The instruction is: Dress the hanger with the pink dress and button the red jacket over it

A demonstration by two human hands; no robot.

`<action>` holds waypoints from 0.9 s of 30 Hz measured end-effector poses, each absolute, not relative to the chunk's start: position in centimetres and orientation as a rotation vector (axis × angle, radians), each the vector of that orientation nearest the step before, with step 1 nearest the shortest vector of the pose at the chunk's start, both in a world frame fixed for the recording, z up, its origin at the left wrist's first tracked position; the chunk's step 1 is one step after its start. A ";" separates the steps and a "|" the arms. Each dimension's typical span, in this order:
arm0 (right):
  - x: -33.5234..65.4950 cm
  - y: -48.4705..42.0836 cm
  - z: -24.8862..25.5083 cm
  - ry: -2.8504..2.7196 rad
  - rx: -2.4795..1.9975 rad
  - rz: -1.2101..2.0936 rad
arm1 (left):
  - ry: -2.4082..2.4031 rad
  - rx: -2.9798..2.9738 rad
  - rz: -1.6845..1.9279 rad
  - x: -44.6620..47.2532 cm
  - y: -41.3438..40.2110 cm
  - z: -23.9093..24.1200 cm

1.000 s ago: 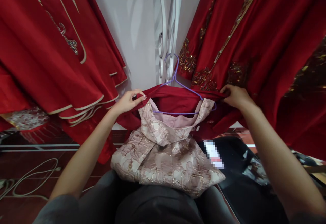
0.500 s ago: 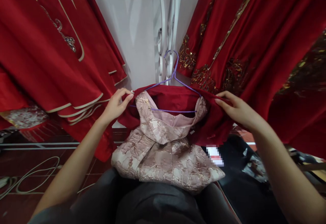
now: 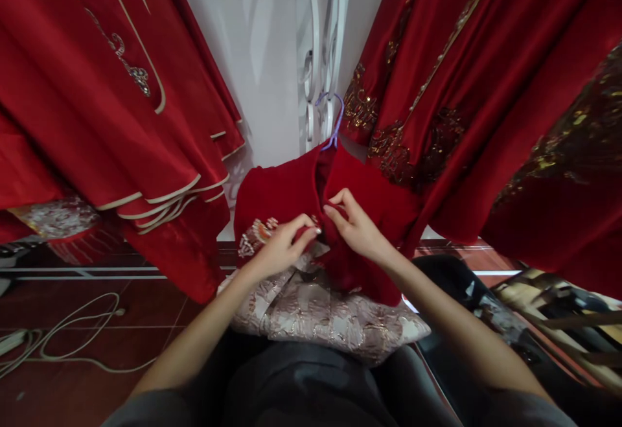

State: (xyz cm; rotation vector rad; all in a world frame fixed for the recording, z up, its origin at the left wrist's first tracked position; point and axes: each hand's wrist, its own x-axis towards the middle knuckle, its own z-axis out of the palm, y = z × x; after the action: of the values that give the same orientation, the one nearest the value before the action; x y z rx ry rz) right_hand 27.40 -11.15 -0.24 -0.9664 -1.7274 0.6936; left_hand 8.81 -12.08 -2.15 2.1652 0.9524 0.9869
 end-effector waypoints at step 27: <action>27.7 -12.8 -4.1 -1.524 -0.943 0.711 | 1.125 2.061 1.259 10.8 -11.0 -3.7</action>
State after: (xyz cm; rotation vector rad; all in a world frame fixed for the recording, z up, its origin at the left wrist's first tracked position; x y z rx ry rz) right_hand 27.73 -12.82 -4.12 -0.9432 -1.5238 0.7105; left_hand 10.82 -11.03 -3.74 2.0606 1.1249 1.2591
